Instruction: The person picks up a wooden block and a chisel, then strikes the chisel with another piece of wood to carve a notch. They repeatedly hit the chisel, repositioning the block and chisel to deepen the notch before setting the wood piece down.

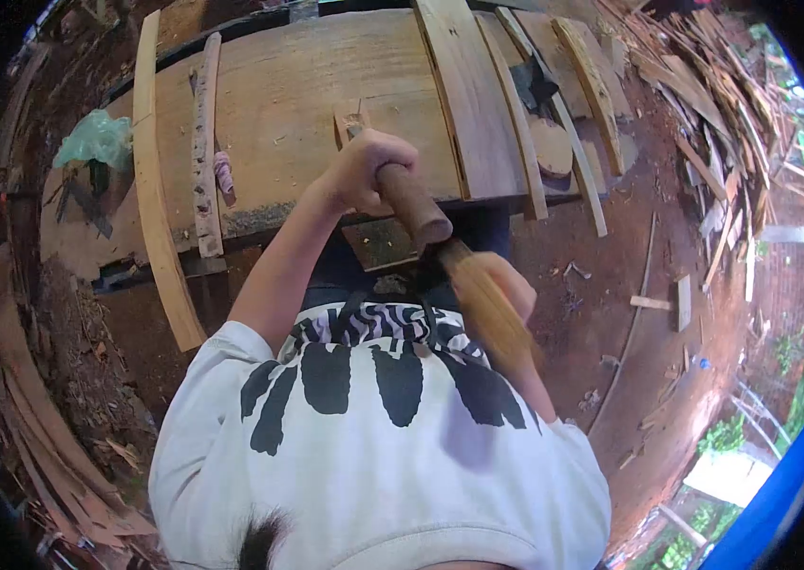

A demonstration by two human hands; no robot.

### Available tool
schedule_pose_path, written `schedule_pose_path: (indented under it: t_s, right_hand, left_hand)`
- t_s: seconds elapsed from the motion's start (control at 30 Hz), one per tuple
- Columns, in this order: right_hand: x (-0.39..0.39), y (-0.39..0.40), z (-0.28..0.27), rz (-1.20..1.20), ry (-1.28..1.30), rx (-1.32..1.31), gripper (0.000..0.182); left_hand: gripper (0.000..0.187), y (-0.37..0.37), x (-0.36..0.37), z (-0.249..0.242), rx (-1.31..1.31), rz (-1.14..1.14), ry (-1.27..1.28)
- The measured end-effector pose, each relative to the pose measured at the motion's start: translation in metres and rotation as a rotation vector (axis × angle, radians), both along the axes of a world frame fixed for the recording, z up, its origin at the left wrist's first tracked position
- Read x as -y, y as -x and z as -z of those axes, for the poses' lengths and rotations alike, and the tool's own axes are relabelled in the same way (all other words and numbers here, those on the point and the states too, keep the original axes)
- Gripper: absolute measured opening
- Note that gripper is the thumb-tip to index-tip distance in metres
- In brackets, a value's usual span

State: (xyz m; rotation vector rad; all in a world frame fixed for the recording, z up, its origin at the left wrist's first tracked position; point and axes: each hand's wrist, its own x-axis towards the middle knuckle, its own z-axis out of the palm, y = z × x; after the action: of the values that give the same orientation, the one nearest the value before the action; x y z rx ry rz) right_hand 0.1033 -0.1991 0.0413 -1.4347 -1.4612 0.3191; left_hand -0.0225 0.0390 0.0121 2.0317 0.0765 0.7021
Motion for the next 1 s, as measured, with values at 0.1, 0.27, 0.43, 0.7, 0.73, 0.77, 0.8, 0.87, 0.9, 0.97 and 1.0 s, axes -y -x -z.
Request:
schedule_pose_path:
  t_s: [0.1, 0.27, 0.43, 0.7, 0.73, 0.77, 0.8, 0.87, 0.9, 0.97, 1.0]
  right_hand:
    - [0.000, 0.006, -0.012, -0.079, -0.422, -0.100, 0.012]
    - [-0.001, 0.007, 0.002, -0.004, -0.062, -0.078, 0.016]
    - [0.011, 0.005, -0.017, -0.021, 0.039, -0.130, 0.016]
    - [0.000, 0.010, 0.046, 0.188, 0.367, 0.252, 0.016]
    - [-0.003, 0.017, 0.050, 0.158, 0.223, 0.059, 0.013]
    - [-0.004, 0.016, 0.049, 0.137, 0.102, 0.023, 0.012]
    - [-0.005, 0.016, 0.045, 0.121, -0.018, -0.016, 0.013]
    - [-0.016, 0.018, 0.035, 0.002, -0.446, -0.161, 0.013]
    - [-0.022, 0.020, 0.028, -0.074, -0.646, -0.192, 0.015]
    - [-0.016, 0.021, 0.043, -0.066, -0.750, -0.251, 0.015]
    - [-0.007, 0.015, 0.065, 0.078, -0.278, -0.076, 0.014]
  left_hand:
    - [0.031, 0.001, 0.001, 0.006, 0.015, -0.007, -0.056]
    - [0.038, -0.004, -0.001, 0.015, 0.072, 0.010, -0.085]
    - [0.040, 0.000, -0.008, 0.017, 0.061, 0.007, -0.057]
    - [0.025, 0.001, -0.001, 0.017, 0.060, -0.047, -0.110]
    - [0.025, 0.002, -0.001, 0.015, 0.058, -0.059, -0.100]
    - [0.025, 0.002, -0.001, 0.014, 0.072, -0.046, -0.083]
    - [0.024, 0.003, -0.002, 0.012, 0.083, -0.029, -0.065]
    - [0.025, 0.006, -0.003, 0.014, 0.066, -0.007, -0.083]
    - [0.025, 0.005, -0.003, 0.018, 0.072, -0.023, -0.128]
    - [0.025, 0.005, -0.002, 0.019, 0.080, -0.032, -0.170]
    - [0.025, 0.005, -0.002, 0.018, 0.090, -0.053, -0.143]
